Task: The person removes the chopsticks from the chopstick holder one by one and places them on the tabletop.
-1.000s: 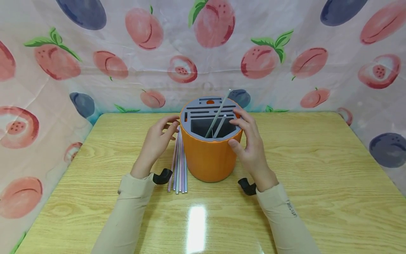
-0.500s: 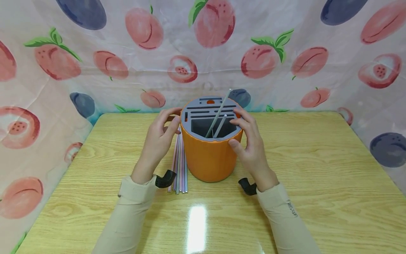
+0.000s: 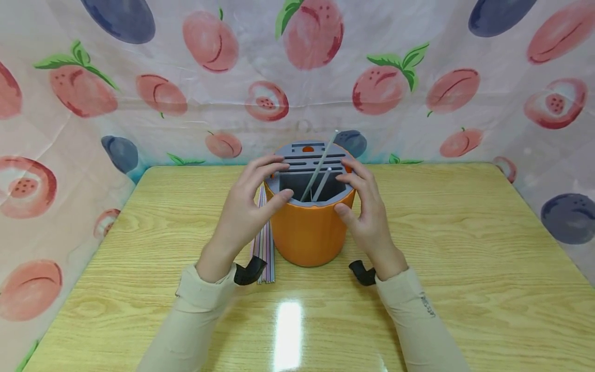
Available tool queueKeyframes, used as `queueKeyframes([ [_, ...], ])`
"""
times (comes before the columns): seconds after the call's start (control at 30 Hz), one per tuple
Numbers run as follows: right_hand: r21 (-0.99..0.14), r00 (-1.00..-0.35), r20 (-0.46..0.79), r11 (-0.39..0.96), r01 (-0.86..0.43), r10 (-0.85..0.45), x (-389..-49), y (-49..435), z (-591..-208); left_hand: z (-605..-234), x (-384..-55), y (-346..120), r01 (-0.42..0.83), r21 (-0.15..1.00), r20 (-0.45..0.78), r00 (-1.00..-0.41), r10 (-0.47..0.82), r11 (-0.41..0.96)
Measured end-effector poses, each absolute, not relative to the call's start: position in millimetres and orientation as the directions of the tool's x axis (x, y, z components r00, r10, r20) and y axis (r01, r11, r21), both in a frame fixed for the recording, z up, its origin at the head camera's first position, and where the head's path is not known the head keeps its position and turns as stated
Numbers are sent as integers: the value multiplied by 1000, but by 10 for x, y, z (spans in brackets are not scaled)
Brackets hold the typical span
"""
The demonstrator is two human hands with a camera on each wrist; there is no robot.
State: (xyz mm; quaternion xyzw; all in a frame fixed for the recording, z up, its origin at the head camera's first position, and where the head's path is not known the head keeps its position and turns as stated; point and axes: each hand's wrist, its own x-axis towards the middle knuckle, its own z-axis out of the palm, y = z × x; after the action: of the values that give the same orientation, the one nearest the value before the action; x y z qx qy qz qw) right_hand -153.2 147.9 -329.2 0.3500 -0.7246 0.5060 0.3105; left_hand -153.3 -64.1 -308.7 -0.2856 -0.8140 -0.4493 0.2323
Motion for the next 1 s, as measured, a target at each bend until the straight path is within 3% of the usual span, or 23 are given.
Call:
queueKeyframes([
  [0.17,-515,-562,804,245,-821,-195,-1526,1482,-3281,-3026,-1460,-536,709,532,652,-692,312,462],
  [0.6,-525,-571,798,242,-816,-195,-1504,1494,-3308,-2843,-1298,-424,536,679,415,-844,340,502],
  [0.8,-536,-583,790,249,-806,-188,-1489,1491,-3317,-2821,-1282,-375,514,709,409,-858,312,483],
  [1.0,-524,-575,797,260,-811,-187,-1485,1485,-3303,-2813,-1273,-304,511,650,426,-858,287,563],
])
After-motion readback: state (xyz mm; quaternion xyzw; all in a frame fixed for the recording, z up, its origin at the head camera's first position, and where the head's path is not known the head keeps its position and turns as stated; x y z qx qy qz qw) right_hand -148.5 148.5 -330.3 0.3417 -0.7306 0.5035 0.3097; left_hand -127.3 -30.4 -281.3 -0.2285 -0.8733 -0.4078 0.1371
